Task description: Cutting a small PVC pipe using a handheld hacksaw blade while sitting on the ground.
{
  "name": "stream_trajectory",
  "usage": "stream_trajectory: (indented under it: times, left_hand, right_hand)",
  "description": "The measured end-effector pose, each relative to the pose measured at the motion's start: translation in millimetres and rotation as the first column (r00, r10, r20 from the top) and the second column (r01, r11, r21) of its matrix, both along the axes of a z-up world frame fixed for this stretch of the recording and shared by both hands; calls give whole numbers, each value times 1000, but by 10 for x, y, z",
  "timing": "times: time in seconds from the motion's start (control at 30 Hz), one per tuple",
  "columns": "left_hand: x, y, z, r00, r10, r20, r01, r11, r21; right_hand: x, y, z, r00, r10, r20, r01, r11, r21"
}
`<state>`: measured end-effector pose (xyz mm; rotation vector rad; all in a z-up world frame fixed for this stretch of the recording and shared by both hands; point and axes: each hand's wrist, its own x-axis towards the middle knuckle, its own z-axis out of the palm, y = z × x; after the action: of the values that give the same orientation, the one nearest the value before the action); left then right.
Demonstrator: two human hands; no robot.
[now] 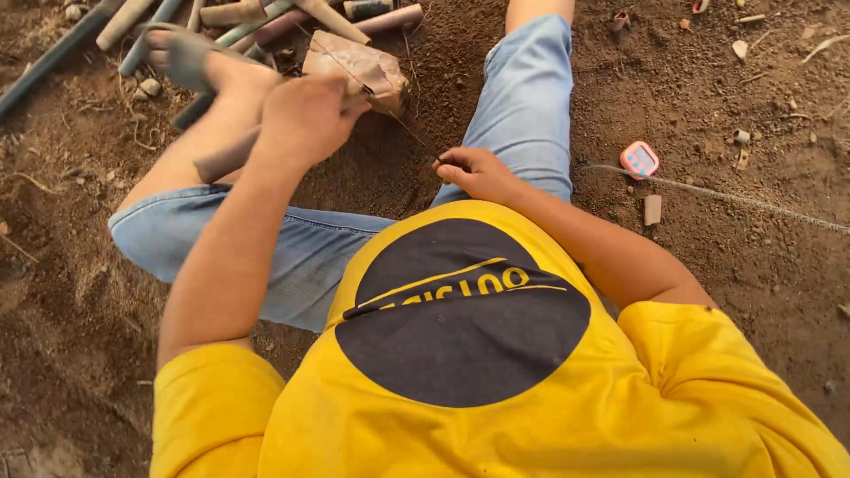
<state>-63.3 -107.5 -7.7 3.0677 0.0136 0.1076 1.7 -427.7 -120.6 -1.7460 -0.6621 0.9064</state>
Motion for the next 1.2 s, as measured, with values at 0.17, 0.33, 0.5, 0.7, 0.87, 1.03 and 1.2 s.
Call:
stream_trajectory:
  times: [0.17, 0.33, 0.5, 0.7, 0.87, 1.03, 1.2]
  left_hand:
    - [352, 44, -379, 998, -35, 53, 39, 997, -71]
    - [527, 56, -965, 988, -49, 145, 86, 961, -262]
    - [559, 30, -1398, 980, 111, -166, -175, 878, -445]
    - [694, 14, -1617, 934, 217, -283, -334, 812, -478]
    - [763, 17, -2091, 936, 216, -278, -319, 854, -411]
    - [845, 25, -2216, 943, 257, -209, -327, 829, -455]
    - [923, 155, -2070, 858, 342, -382, -497, 741, -451]
  right_hand:
    - [-7, 71, 259, 999, -7, 33, 12, 987, -159]
    - [-7, 193, 279, 994, -24, 106, 59, 935, -349]
    - [77, 266, 20, 912, 65, 404, 108, 914, -391]
    - [229, 420, -17, 838, 290, 462, -21, 864, -503]
    - [315, 482, -48, 805, 384, 452, -92, 834, -545]
    - [357, 496, -11, 813, 427, 395, -130, 795, -592]
    - [435, 510, 0, 811, 481, 333, -164, 733, -660]
